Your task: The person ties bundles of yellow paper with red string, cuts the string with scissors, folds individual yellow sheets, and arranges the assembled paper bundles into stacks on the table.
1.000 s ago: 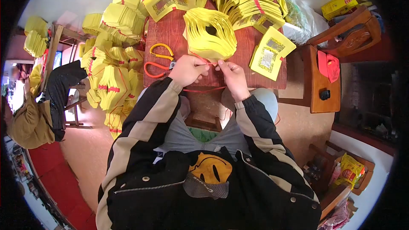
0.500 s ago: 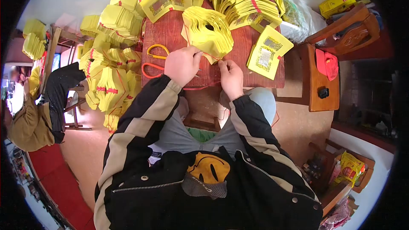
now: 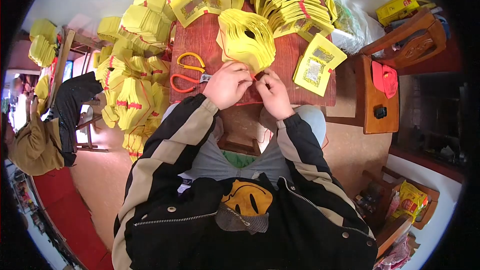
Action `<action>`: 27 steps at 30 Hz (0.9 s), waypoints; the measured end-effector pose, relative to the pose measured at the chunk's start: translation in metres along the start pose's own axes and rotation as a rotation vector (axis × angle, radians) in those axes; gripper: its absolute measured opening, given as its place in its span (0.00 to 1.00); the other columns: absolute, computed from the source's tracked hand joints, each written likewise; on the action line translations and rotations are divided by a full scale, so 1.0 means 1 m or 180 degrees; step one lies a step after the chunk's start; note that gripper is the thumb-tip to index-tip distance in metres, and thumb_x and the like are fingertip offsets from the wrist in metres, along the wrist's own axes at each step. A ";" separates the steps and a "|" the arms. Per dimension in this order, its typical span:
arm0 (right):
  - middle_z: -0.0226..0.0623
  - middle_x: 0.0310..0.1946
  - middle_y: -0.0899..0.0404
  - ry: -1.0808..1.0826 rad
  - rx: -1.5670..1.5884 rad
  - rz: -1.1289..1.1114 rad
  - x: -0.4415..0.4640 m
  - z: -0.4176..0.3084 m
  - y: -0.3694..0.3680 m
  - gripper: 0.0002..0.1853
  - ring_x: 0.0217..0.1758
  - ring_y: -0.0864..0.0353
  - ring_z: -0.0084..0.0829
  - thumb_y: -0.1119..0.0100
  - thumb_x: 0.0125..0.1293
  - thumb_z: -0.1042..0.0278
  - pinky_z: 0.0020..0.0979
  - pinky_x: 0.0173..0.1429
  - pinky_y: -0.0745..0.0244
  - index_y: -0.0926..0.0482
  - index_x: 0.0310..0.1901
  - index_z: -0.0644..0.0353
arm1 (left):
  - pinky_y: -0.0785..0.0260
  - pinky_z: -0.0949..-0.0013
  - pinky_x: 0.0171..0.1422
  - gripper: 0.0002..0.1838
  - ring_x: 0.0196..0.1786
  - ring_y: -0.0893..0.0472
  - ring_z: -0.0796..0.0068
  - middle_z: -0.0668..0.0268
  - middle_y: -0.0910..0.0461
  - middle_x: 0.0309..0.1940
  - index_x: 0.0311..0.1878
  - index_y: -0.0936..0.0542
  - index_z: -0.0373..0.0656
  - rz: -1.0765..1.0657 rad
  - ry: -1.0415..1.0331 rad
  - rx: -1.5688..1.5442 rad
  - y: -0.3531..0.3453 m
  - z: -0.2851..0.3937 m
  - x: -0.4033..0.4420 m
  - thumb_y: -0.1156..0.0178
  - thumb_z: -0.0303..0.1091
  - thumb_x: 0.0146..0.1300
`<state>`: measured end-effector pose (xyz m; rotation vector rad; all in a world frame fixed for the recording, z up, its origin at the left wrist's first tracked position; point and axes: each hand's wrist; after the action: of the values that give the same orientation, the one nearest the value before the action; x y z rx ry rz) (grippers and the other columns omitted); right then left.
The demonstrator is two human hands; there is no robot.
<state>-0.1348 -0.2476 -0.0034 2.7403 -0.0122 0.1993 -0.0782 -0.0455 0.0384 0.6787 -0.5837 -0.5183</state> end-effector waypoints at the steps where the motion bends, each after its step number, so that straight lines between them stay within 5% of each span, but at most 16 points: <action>1: 0.56 0.54 0.20 -0.0159 0.0114 0.0110 0.002 0.003 0.001 0.07 0.57 0.19 0.53 0.36 0.67 0.73 0.39 0.61 0.24 0.21 0.34 0.67 | 0.27 0.53 0.65 0.06 0.60 0.19 0.52 0.57 0.16 0.52 0.42 0.15 0.41 0.0019 -0.0054 -0.0085 0.001 -0.004 0.000 0.31 0.30 0.64; 4: 0.58 0.65 0.24 -0.0358 0.0057 0.0377 0.006 -0.001 0.000 0.07 0.64 0.21 0.55 0.35 0.66 0.72 0.39 0.66 0.26 0.20 0.33 0.67 | 0.29 0.53 0.68 0.06 0.62 0.20 0.49 0.53 0.17 0.53 0.41 0.15 0.41 -0.0124 0.0123 -0.0406 0.017 -0.006 0.001 0.31 0.31 0.64; 6: 0.63 0.71 0.31 0.0589 -0.0704 0.0734 0.010 -0.010 -0.002 0.07 0.69 0.24 0.58 0.35 0.65 0.72 0.42 0.70 0.28 0.20 0.33 0.66 | 0.30 0.54 0.68 0.06 0.63 0.22 0.46 0.51 0.19 0.56 0.41 0.15 0.41 -0.0255 0.0190 -0.0472 0.018 -0.013 -0.001 0.30 0.31 0.64; 7: 0.65 0.76 0.37 0.0295 -0.0231 0.0316 0.010 -0.011 -0.001 0.07 0.73 0.28 0.61 0.34 0.67 0.71 0.43 0.74 0.31 0.19 0.34 0.64 | 0.31 0.53 0.69 0.06 0.63 0.23 0.45 0.50 0.20 0.58 0.41 0.15 0.42 -0.0214 0.0180 -0.0396 0.019 -0.014 -0.001 0.30 0.31 0.63; 14: 0.62 0.77 0.40 0.0486 -0.0124 0.0037 0.009 -0.017 -0.023 0.06 0.75 0.29 0.58 0.33 0.70 0.68 0.44 0.77 0.33 0.16 0.39 0.62 | 0.34 0.47 0.71 0.06 0.66 0.27 0.40 0.47 0.23 0.59 0.38 0.15 0.44 -0.0324 -0.0091 0.0169 0.033 -0.039 0.002 0.29 0.30 0.58; 19: 0.60 0.77 0.39 -0.0101 0.0220 -0.0029 0.006 -0.026 -0.021 0.07 0.70 0.23 0.57 0.34 0.71 0.69 0.43 0.74 0.31 0.18 0.38 0.63 | 0.31 0.48 0.69 0.05 0.64 0.26 0.39 0.46 0.23 0.56 0.36 0.14 0.45 -0.0314 0.0051 -0.0159 0.017 -0.021 -0.011 0.28 0.31 0.57; 21: 0.57 0.71 0.32 0.0384 0.0257 -0.0182 0.005 -0.025 -0.019 0.07 0.65 0.23 0.50 0.36 0.71 0.72 0.37 0.69 0.30 0.21 0.35 0.65 | 0.33 0.48 0.71 0.05 0.65 0.27 0.40 0.47 0.23 0.56 0.35 0.14 0.45 -0.0171 0.0077 -0.0136 0.014 -0.027 -0.010 0.28 0.31 0.57; 24: 0.63 0.79 0.40 0.0064 0.0414 -0.0192 0.006 -0.016 -0.019 0.09 0.69 0.22 0.56 0.37 0.70 0.72 0.39 0.72 0.30 0.24 0.33 0.66 | 0.38 0.49 0.75 0.05 0.68 0.29 0.44 0.47 0.24 0.58 0.36 0.16 0.44 -0.0175 0.0252 -0.0119 0.021 -0.047 -0.006 0.29 0.30 0.58; 27: 0.67 0.74 0.33 0.0046 0.0240 0.0137 0.010 -0.011 -0.014 0.10 0.72 0.24 0.58 0.38 0.71 0.71 0.39 0.72 0.30 0.24 0.33 0.67 | 0.39 0.51 0.77 0.06 0.72 0.31 0.44 0.49 0.25 0.64 0.41 0.17 0.43 -0.0248 0.0166 -0.0239 0.028 -0.063 -0.004 0.31 0.29 0.64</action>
<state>-0.1260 -0.2308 0.0027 2.8154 -0.0609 0.2363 -0.0335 0.0022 0.0167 0.6436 -0.4880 -0.5905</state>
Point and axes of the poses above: each hand's wrist, its own x-axis towards the middle knuckle, its own y-axis out of the back of the hand, z = x × y
